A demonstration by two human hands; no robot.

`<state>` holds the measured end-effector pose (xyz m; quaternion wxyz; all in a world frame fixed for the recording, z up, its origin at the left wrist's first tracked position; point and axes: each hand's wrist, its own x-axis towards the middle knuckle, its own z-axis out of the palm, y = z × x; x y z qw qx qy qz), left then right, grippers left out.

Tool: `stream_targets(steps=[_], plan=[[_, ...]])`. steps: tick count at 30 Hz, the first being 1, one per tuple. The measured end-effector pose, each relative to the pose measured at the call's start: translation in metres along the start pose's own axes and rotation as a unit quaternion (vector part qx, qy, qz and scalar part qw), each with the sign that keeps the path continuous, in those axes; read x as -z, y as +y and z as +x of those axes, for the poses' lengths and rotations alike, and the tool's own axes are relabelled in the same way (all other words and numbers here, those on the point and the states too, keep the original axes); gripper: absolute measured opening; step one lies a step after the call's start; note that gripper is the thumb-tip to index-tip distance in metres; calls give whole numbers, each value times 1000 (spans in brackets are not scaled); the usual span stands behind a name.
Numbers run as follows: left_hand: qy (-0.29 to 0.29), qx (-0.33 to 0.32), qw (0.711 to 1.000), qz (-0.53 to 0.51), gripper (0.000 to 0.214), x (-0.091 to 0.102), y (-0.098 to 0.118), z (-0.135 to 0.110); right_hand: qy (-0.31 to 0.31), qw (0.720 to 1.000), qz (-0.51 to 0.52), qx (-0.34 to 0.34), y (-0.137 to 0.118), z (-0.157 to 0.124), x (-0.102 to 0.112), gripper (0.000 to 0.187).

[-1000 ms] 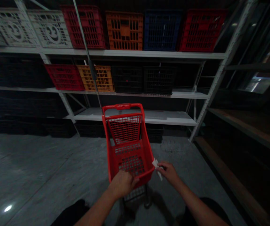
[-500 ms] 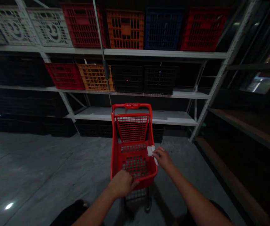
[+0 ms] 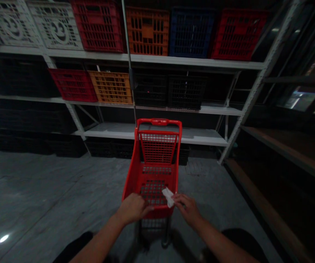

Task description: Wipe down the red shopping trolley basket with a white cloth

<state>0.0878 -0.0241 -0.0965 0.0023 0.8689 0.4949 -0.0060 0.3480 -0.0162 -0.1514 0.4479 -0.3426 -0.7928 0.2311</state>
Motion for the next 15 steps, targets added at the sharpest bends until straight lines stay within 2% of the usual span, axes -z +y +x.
stream_targets(steps=[2, 4, 8, 11, 15], plan=[[5, -3, 1000, -14, 66, 0, -4, 0, -27, 999, -12, 20, 1, 6, 3, 16], [8, -8, 1000, -24, 64, -1, -9, 1, -30, 998, -36, 31, 10, 25, 11, 17], [1, -11, 999, -35, 62, -1, -15, 6, 34, 997, -64, 6, 33, 60, 20, 18], [23, 5, 999, -31, 57, 0, -6, 12, 88, 995, -55, -7, 36, 58, 5, 18], [109, 96, 987, -70, 48, -5, 31, 20, 122, 992, -38, -16, 17, 30, -27, 17]])
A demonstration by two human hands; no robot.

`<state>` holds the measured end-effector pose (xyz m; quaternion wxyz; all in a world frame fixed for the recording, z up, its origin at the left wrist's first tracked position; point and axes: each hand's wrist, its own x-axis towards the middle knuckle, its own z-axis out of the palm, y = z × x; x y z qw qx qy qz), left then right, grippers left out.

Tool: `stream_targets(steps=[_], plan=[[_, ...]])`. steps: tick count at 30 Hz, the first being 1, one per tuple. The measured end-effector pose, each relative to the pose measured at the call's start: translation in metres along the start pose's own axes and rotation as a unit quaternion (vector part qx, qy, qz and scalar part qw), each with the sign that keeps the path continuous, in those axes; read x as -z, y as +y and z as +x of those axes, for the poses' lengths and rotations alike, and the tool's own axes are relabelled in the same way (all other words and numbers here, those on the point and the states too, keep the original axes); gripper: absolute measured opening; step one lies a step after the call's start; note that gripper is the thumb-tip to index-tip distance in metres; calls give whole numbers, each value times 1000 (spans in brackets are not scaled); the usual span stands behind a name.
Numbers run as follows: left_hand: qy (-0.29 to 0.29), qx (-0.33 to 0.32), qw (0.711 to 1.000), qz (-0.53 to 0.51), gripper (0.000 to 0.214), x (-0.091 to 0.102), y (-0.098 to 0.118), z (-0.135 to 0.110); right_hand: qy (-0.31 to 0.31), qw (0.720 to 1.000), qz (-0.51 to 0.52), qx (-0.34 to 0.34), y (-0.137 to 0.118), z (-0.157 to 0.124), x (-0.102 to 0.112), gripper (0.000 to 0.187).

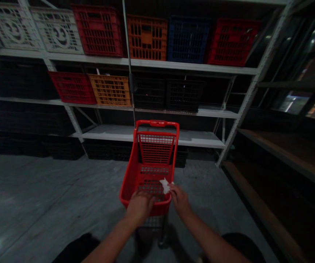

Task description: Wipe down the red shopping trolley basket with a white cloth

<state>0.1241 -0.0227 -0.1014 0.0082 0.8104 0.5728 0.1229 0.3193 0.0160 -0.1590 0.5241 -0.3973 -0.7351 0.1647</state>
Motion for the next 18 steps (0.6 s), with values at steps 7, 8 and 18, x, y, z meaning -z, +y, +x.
stream_targets(steps=[7, 8, 18], plan=[[21, 63, 998, 21, 25, -19, 21, -10, -44, 998, 31, 35, -32, -34, -21, 21], [24, 53, 998, 16, 25, -19, 17, -13, -60, 996, 28, 57, -32, -34, -20, 21], [64, 12, 998, -7, 43, -16, -27, -39, -84, 992, -82, 54, 22, 81, -1, 24]])
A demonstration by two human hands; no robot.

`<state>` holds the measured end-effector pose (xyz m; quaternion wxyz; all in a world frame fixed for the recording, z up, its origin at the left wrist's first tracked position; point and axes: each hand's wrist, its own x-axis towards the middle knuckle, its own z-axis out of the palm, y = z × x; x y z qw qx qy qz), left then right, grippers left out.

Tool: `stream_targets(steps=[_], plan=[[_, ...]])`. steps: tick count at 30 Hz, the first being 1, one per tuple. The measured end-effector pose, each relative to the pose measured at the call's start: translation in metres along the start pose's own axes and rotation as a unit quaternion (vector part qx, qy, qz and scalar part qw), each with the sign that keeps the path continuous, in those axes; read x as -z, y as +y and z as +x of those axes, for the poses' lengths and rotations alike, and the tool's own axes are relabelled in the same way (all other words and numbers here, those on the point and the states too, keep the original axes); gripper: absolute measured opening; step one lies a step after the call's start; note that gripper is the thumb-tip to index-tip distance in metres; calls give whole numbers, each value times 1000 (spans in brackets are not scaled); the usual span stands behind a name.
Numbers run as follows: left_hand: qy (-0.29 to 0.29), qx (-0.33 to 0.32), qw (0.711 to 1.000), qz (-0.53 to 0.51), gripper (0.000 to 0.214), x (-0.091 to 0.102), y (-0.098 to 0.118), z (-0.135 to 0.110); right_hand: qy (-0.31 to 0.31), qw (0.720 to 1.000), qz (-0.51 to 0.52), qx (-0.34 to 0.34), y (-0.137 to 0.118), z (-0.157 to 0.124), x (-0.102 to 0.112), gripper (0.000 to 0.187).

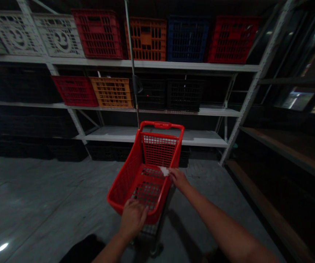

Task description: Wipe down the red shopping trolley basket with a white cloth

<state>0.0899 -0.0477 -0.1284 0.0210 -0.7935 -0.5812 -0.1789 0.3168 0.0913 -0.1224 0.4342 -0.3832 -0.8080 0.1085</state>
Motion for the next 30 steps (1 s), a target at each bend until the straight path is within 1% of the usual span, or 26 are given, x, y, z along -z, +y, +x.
stream_targets(steps=[2, 4, 5, 7, 9, 11, 13, 15, 17, 18, 20, 22, 24, 26, 27, 29, 30], plan=[[-10, -11, 1000, -3, 42, 5, -9, -4, 27, 999, -10, -36, 10, 15, 2, 26], [-22, -20, 1000, -7, 41, 10, -18, -7, 39, 998, -14, -47, 4, 14, -4, 27], [-25, -23, 999, -8, 41, 12, -21, -8, 38, 998, -12, -46, -5, 7, -10, 27], [-31, -27, 999, -6, 40, 16, -28, -10, 22, 999, 8, -26, -34, -15, -25, 26], [-37, -32, 999, -3, 40, 18, -32, -11, -11, 999, 49, 16, -69, -42, -40, 25], [-40, -43, 998, -8, 40, 19, -34, -11, -46, 994, 80, 62, -98, -64, -50, 26], [-38, -57, 997, -18, 40, 19, -35, -13, -83, 987, 91, 106, -112, -74, -52, 27], [-35, -71, 996, -27, 40, 19, -35, -16, -117, 977, 86, 158, -106, -71, -46, 30], [-31, -78, 996, -29, 40, 18, -36, -19, -130, 969, 66, 199, -85, -57, -36, 35], [-30, -81, 996, -28, 40, 18, -37, -21, -121, 970, 52, 203, -70, -48, -29, 37], [-32, -86, 996, -22, 40, 18, -41, -23, -73, 983, 19, 165, -38, -29, -13, 38], [-37, -95, 995, -18, 40, 20, -48, -24, -6, 996, -16, 93, -11, -13, 2, 38], [-42, -100, 994, -10, 39, 24, -56, -23, 46, 997, -46, 29, 5, -4, 10, 41], [-51, -102, 993, 0, 38, 30, -65, -19, 64, 996, -55, 1, 6, -4, 8, 46], [-58, -103, 993, 5, 36, 33, -68, -17, 60, 997, -50, 3, 3, -7, 3, 50], [-66, -95, 993, 14, 31, 41, -70, -11, 40, 998, -36, 17, -11, -16, -14, 57], [-65, -80, 994, 19, 29, 44, -68, -7, 27, 999, -31, 20, -19, -21, -24, 60]])
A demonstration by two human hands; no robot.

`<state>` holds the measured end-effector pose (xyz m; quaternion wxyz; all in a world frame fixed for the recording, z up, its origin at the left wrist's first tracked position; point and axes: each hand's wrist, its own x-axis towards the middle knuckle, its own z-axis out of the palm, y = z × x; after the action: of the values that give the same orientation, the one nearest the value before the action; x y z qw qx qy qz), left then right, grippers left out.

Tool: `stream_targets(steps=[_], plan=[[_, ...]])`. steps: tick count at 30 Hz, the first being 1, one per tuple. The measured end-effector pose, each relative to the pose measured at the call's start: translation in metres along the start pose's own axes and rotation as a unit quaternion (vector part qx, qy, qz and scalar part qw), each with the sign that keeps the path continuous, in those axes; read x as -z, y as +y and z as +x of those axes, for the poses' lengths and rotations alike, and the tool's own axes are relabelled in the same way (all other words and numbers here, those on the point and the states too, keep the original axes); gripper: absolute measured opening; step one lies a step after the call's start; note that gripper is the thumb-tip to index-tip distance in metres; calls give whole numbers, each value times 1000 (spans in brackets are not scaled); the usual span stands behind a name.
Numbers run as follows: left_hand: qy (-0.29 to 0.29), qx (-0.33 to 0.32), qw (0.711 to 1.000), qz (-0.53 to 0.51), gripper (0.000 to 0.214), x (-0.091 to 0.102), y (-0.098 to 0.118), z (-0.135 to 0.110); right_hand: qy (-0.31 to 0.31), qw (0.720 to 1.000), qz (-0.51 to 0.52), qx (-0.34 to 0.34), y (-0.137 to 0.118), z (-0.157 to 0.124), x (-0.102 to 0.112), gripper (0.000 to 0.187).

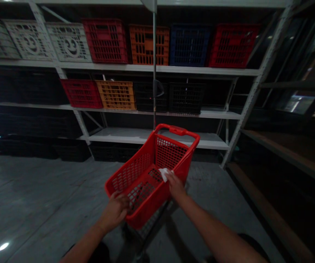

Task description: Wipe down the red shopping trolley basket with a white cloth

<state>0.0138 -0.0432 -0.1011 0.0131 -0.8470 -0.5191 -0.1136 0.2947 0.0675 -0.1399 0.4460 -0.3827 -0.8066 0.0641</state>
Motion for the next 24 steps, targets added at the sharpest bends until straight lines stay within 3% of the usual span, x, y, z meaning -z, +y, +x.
stream_targets(steps=[5, 9, 11, 14, 18, 20, 22, 24], plan=[[7, 154, 988, 8, 35, -3, 34, 24, -69, 997, -10, -17, -48, -15, -41, 55], [-16, 263, 963, 52, 45, -20, 48, 36, -121, 991, -42, 28, -65, -12, -43, 55], [-23, 272, 959, 78, 48, -24, 42, 38, -145, 985, -63, 68, -55, -4, -32, 57], [-33, 266, 959, 95, 50, -25, 28, 39, -133, 983, -103, 79, -18, 16, -3, 56], [-35, 254, 963, 81, 51, -26, 18, 40, -30, 988, -152, 4, 50, 46, 50, 59], [-32, 258, 963, 73, 51, -28, 18, 41, 31, 985, -163, -41, 72, 54, 66, 62], [-29, 264, 962, 70, 50, -29, 20, 42, 70, 983, -156, -66, 76, 53, 63, 60], [-27, 260, 963, 65, 50, -29, 21, 41, 72, 987, -131, -54, 62, 42, 41, 55]])
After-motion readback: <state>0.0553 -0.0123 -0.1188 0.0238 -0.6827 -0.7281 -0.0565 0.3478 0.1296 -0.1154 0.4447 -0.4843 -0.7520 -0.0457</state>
